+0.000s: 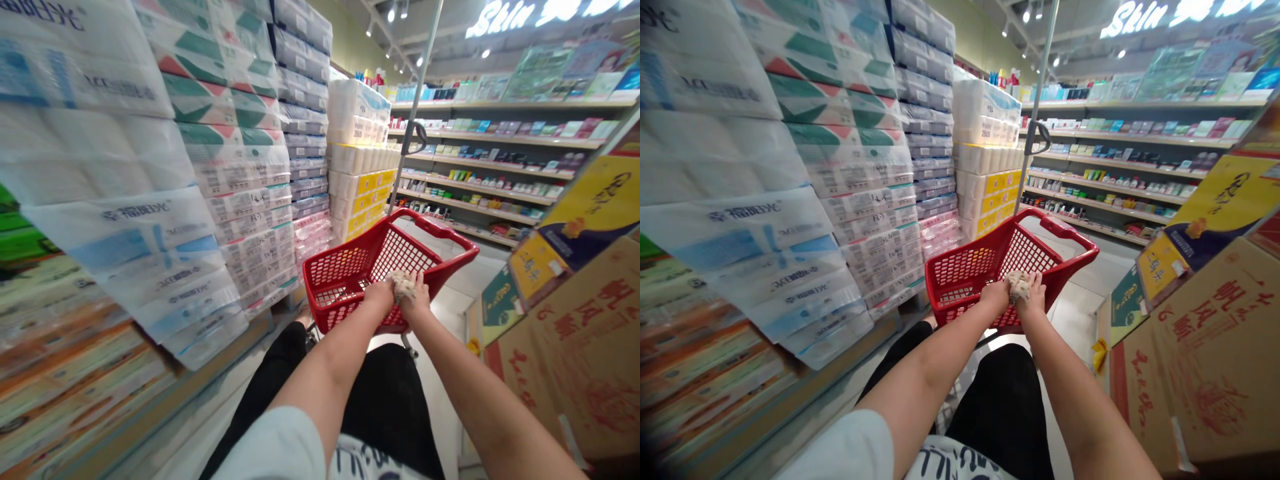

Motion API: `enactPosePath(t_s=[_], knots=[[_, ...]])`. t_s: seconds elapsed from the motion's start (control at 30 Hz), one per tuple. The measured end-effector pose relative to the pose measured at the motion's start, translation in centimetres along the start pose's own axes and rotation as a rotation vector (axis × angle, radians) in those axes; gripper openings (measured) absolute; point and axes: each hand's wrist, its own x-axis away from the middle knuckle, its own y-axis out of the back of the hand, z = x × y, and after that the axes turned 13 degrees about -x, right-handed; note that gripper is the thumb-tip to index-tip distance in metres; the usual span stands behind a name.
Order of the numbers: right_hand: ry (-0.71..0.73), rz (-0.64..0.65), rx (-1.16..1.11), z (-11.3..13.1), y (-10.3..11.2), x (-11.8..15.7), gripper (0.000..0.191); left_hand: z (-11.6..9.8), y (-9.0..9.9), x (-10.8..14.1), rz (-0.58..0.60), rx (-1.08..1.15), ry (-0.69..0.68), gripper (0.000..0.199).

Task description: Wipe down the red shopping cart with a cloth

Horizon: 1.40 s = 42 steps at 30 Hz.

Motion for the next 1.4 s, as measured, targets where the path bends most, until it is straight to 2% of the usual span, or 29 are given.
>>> enactPosePath(t_s=[0.13, 0.23, 0.37, 0.47, 0.53, 0.6, 0.73, 0.83, 0.9, 0.97, 1.1, 1.3, 1.4], knots=[[-0.008, -0.006, 0.021, 0.4, 0.2, 0.2, 0.054, 2.3, -0.3, 1.0, -0.091, -0.022, 0.04, 0.034], [-0.003, -0.055, 0.022, 0.7, 0.3, 0.6, 0.055, 5.4, -1.1, 3.7, -0.146, -0.069, 0.089, 0.031], [0.0, -0.04, -0.01, 1.0, 0.5, 1.0, 0.056, 9.7, -2.0, 7.9, -0.223, -0.165, 0.117, 0.03], [0.003, -0.032, -0.018, 1.1, 0.6, 1.3, 0.056, 11.3, -2.4, 9.5, -0.219, -0.218, 0.151, 0.029], [0.001, -0.036, -0.013, 1.2, 0.6, 1.6, 0.056, 11.2, -2.5, 9.5, -0.198, -0.213, 0.167, 0.03], [0.004, -0.047, -0.011, 1.2, 0.6, 1.8, 0.056, 10.0, -2.6, 8.6, -0.19, -0.199, 0.16, 0.03], [0.02, -0.076, -0.007, 1.2, 0.4, 1.9, 0.055, 5.6, -2.7, 5.5, -0.183, -0.148, 0.075, 0.032], [0.013, -0.091, 0.004, 0.9, 0.2, 1.5, 0.054, 2.2, -2.4, 3.1, -0.163, -0.091, 0.014, 0.042], [-0.003, -0.083, 0.008, 0.6, 0.1, 1.3, 0.055, 0.8, -2.2, 2.0, -0.137, -0.078, -0.017, 0.046], [-0.013, -0.074, 0.01, 0.3, 0.1, 1.1, 0.054, 0.3, -2.1, 1.4, -0.121, -0.087, -0.036, 0.041], [-0.02, -0.072, 0.013, -0.4, 0.2, 1.1, 0.055, 1.4, -2.3, 2.3, -0.121, -0.106, -0.025, 0.033], [-0.02, -0.027, 0.014, -0.5, 0.9, 1.8, 0.056, 6.0, -2.8, 6.9, -0.094, -0.145, 0.005, 0.03], [-0.018, -0.024, 0.028, -0.2, 1.1, 2.1, 0.055, 7.5, -2.7, 8.3, -0.076, -0.157, 0.018, 0.029]])
